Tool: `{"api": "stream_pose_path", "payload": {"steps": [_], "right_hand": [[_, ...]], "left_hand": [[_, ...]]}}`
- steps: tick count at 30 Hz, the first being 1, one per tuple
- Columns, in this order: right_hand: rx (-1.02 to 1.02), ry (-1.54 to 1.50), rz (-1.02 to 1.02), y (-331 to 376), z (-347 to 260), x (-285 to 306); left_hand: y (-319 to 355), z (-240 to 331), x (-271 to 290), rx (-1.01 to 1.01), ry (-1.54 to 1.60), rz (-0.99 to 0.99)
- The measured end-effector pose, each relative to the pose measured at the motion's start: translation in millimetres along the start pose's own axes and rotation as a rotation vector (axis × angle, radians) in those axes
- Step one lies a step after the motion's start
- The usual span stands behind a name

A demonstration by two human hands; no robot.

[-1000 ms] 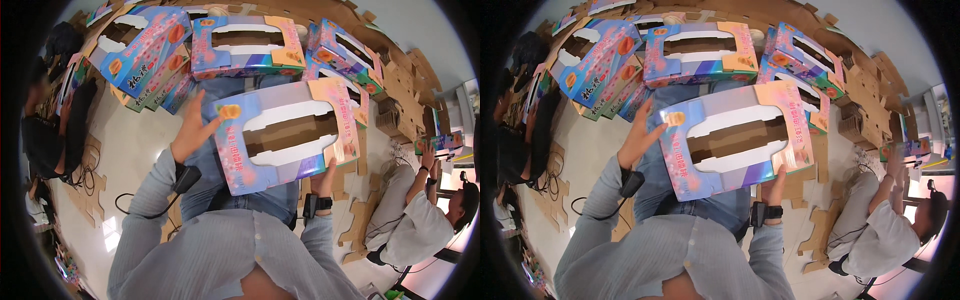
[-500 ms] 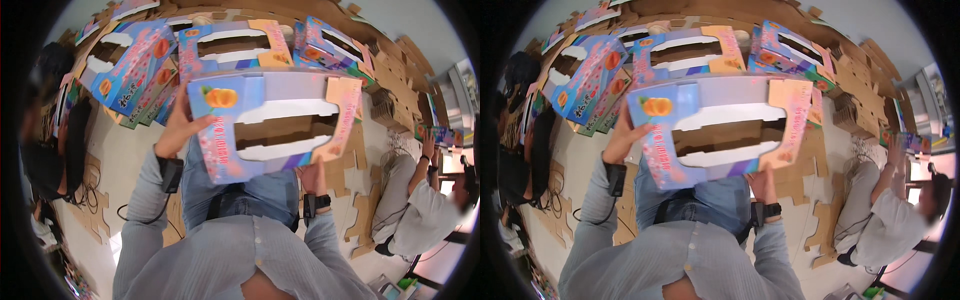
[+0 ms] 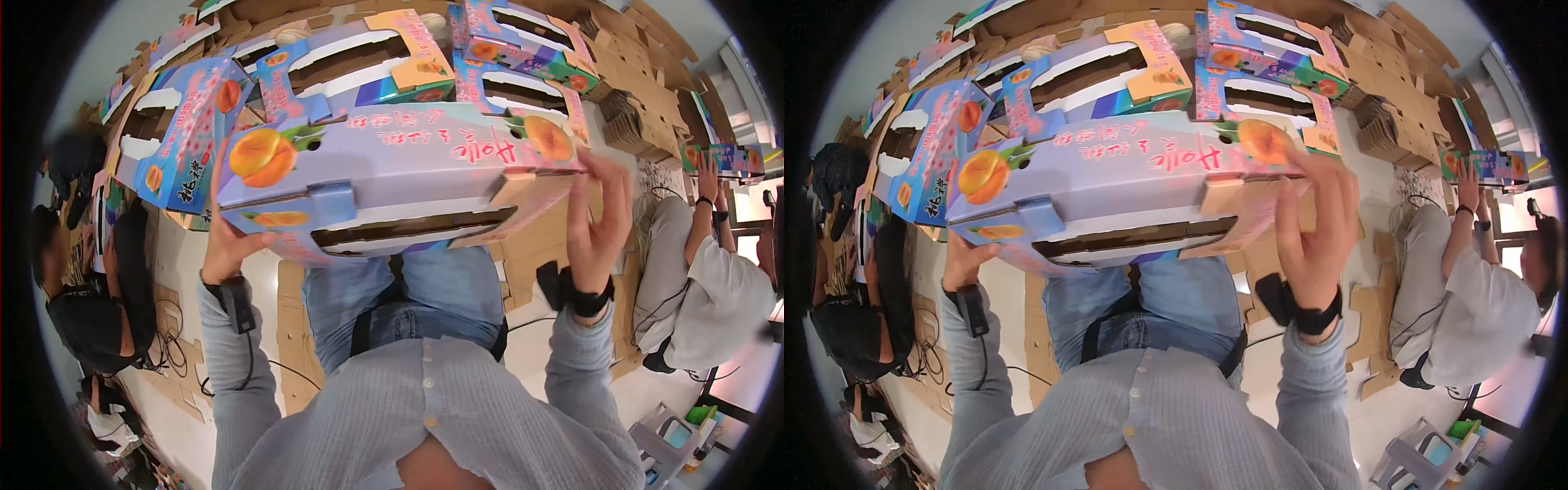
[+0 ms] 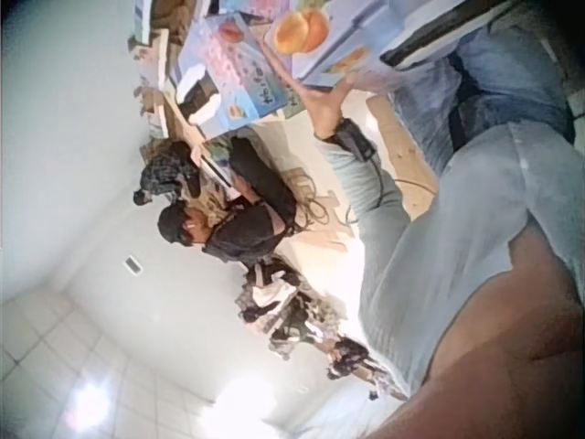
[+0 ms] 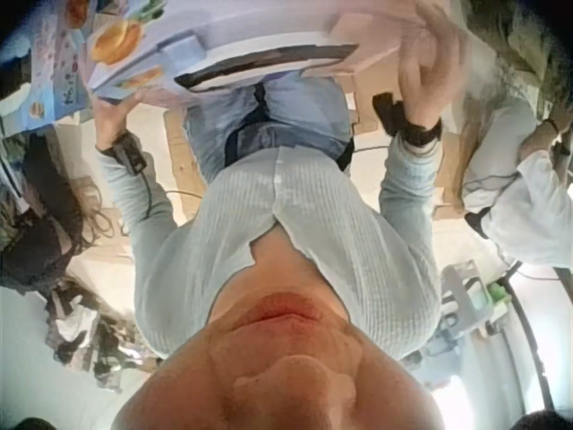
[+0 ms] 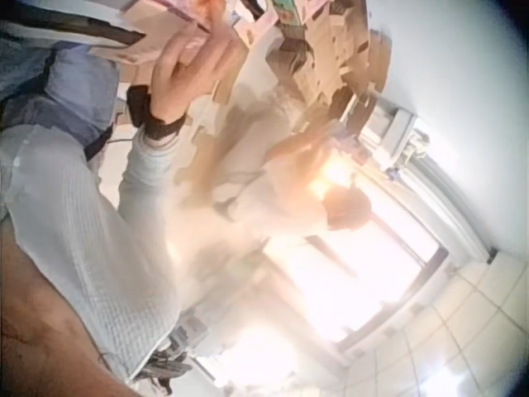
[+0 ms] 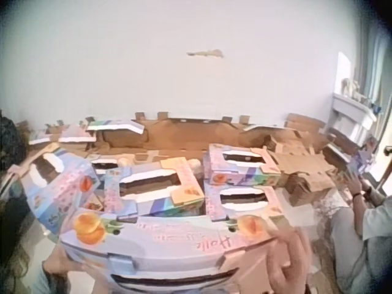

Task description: Assembling and folding cardboard boxes for peach packaging.

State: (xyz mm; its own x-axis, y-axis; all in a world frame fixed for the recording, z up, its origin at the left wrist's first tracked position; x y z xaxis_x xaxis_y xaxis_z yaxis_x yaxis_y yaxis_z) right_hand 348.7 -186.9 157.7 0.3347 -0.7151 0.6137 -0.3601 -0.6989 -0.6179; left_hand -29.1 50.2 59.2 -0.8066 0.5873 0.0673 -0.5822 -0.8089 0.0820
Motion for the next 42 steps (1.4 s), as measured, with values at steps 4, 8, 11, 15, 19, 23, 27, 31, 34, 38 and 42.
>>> {"api": "stream_pose_path", "payload": {"steps": [4, 8, 11, 15, 19, 23, 27, 31, 34, 38, 42], "right_hand": [[0.339, 0.119, -0.243, -29, -6, -23], [0.34, 0.093, -0.476, -31, 4, -40], [0.342, 0.079, -0.502, -34, 0, -46], [0.369, 0.095, -0.453, -33, -2, -49], [0.357, 0.095, -0.446, -33, -3, -49], [0.389, 0.118, -0.451, -31, -6, -47], [0.343, 0.115, -0.413, -28, -3, -45], [0.347, 0.129, -0.405, -28, -7, -50], [0.361, 0.13, -0.392, -30, -8, -49], [0.378, 0.093, -0.392, -37, -9, -53], [0.406, 0.004, -0.357, -39, -3, -56]], "left_hand": [[-3, -14, 22, 0.086, 0.017, -0.017], [-9, 11, 3, 0.004, 0.045, -0.133], [-7, 45, 20, -0.175, -0.178, -0.109], [-3, 116, -27, -0.306, -0.436, 0.048], [-16, 165, -102, -0.477, -0.905, -0.24], [-36, 176, -164, -0.557, -1.048, -0.534], [-74, 151, -204, -0.5, -1.075, -0.645], [-90, 130, -239, -0.322, -1.135, -0.79], [-94, 125, -248, -0.33, -1.211, -0.766], [-105, 123, -252, -0.302, -1.215, -0.764], [-116, 120, -259, -0.159, -1.214, -0.869]]}}
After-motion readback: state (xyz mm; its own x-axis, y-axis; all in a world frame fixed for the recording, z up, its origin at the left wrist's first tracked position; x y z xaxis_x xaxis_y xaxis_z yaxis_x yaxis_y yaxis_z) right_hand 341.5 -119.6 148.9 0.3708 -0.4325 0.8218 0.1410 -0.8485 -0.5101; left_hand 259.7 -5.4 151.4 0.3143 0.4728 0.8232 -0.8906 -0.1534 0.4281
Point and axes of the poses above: each hand's wrist, its own y-axis away from the middle knuckle, its own x-axis out of the back of the hand, z = x × y, the point moved 8 cm from there along -y, towards the middle knuckle, and after that the axes turned 7 degrees about x, right-handed, at the moved point
